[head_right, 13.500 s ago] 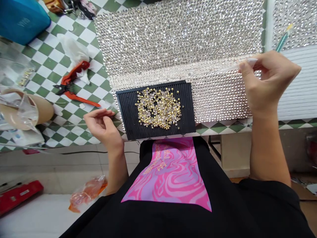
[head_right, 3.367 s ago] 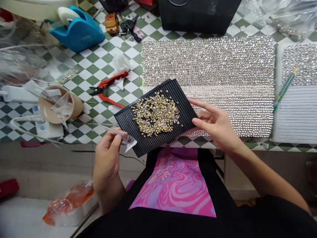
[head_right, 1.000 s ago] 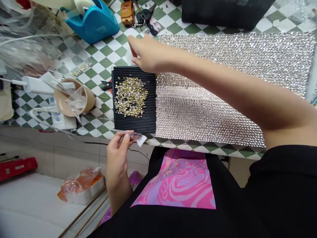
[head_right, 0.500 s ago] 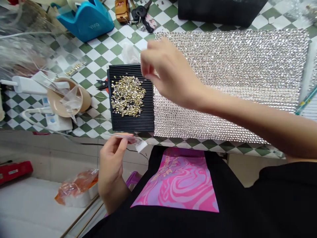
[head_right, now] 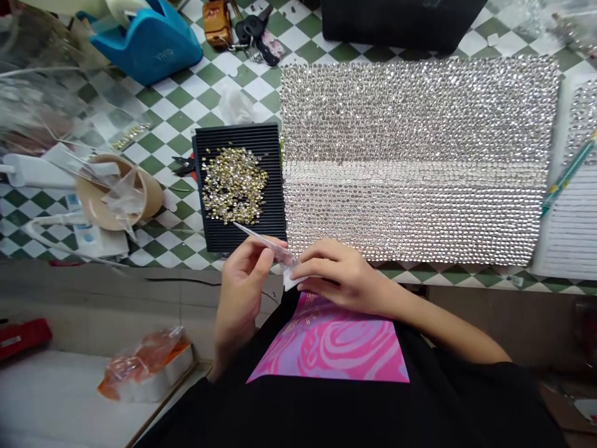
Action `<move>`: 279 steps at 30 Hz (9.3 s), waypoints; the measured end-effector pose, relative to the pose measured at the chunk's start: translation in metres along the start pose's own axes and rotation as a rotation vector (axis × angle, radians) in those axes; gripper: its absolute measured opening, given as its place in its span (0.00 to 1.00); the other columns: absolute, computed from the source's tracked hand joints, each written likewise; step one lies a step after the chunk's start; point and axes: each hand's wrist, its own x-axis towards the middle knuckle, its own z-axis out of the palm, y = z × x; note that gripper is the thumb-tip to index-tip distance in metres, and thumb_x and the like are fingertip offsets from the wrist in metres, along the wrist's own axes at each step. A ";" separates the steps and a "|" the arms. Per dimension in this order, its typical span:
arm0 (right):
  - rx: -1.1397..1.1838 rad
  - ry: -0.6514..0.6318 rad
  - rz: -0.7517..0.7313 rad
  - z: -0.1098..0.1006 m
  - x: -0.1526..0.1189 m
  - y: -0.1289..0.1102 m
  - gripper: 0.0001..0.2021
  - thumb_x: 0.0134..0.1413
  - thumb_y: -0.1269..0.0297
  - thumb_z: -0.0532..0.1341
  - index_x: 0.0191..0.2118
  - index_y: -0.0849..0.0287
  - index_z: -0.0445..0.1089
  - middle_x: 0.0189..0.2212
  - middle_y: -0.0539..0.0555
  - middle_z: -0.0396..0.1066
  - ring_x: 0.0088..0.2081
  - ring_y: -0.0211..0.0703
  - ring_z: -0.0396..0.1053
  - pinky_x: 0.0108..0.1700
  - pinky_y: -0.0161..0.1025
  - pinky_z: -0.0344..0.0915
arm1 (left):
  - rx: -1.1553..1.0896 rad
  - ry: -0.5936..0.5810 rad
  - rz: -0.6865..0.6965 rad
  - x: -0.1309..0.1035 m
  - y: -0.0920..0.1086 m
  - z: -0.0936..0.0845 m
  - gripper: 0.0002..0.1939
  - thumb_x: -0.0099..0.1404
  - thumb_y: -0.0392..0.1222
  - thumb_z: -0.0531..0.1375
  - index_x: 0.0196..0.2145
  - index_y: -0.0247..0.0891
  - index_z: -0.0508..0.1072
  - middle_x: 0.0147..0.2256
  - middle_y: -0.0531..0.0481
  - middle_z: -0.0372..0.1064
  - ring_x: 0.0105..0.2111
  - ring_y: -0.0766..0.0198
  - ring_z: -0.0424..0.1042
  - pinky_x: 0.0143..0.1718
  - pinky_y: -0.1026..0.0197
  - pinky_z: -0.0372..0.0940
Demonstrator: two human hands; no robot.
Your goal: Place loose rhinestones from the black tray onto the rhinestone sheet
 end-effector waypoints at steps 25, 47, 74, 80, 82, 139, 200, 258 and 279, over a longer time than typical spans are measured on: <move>0.008 0.389 0.082 0.009 -0.012 0.010 0.16 0.55 0.76 0.64 0.46 0.52 0.71 0.38 0.52 0.74 0.40 0.39 0.73 0.39 0.39 0.73 | -0.066 -0.118 0.133 0.000 0.003 0.026 0.03 0.69 0.43 0.61 0.37 0.42 0.73 0.35 0.51 0.71 0.36 0.67 0.72 0.39 0.65 0.70; 0.007 0.495 0.031 0.021 -0.007 0.011 0.20 0.51 0.77 0.67 0.49 0.51 0.71 0.38 0.51 0.72 0.40 0.37 0.71 0.40 0.38 0.72 | -0.213 0.061 0.119 0.008 -0.005 0.042 0.07 0.66 0.44 0.66 0.38 0.41 0.73 0.34 0.55 0.70 0.33 0.72 0.72 0.36 0.70 0.69; 0.377 0.731 0.457 0.035 0.026 0.008 0.09 0.56 0.64 0.66 0.44 0.52 0.76 0.41 0.49 0.77 0.42 0.35 0.76 0.46 0.34 0.76 | -0.146 0.120 0.325 0.017 -0.016 0.050 0.05 0.71 0.41 0.60 0.44 0.42 0.71 0.39 0.52 0.75 0.40 0.70 0.77 0.42 0.66 0.73; 0.205 0.657 0.502 0.018 0.046 0.023 0.10 0.54 0.64 0.68 0.43 0.57 0.75 0.39 0.50 0.77 0.38 0.34 0.76 0.43 0.35 0.76 | 0.003 0.262 0.554 0.008 -0.037 0.036 0.12 0.76 0.38 0.50 0.54 0.41 0.65 0.38 0.52 0.76 0.37 0.69 0.77 0.41 0.63 0.73; 0.141 0.622 0.488 0.017 0.048 0.028 0.12 0.54 0.65 0.68 0.45 0.57 0.75 0.41 0.51 0.76 0.38 0.33 0.75 0.43 0.35 0.76 | 0.126 0.328 0.673 0.007 -0.046 0.029 0.12 0.75 0.36 0.51 0.54 0.40 0.65 0.36 0.52 0.75 0.35 0.69 0.76 0.40 0.63 0.71; -0.440 0.569 0.340 0.022 0.059 0.036 0.09 0.60 0.67 0.62 0.28 0.59 0.69 0.25 0.48 0.70 0.29 0.32 0.65 0.33 0.36 0.61 | 0.456 0.412 0.931 0.018 -0.069 0.022 0.15 0.69 0.28 0.53 0.49 0.40 0.68 0.35 0.51 0.75 0.34 0.66 0.75 0.35 0.62 0.70; -0.515 0.694 0.396 0.006 0.042 0.036 0.12 0.58 0.69 0.62 0.24 0.61 0.65 0.22 0.47 0.65 0.26 0.30 0.62 0.30 0.34 0.58 | 0.482 0.399 0.936 0.019 -0.067 0.025 0.15 0.69 0.25 0.52 0.50 0.37 0.68 0.35 0.51 0.72 0.37 0.68 0.75 0.38 0.62 0.70; -0.187 0.968 0.392 -0.027 -0.003 0.036 0.06 0.55 0.64 0.67 0.33 0.59 0.71 0.30 0.48 0.73 0.33 0.33 0.74 0.33 0.33 0.70 | 0.627 0.442 0.941 0.021 -0.065 0.026 0.11 0.71 0.30 0.51 0.47 0.39 0.68 0.34 0.51 0.73 0.35 0.66 0.73 0.36 0.60 0.67; -0.531 0.510 0.395 -0.027 0.021 0.044 0.09 0.62 0.62 0.59 0.35 0.57 0.76 0.30 0.51 0.73 0.32 0.36 0.67 0.40 0.40 0.65 | 0.581 0.434 0.937 0.020 -0.068 0.025 0.11 0.72 0.29 0.52 0.48 0.39 0.68 0.35 0.49 0.73 0.35 0.66 0.74 0.36 0.59 0.68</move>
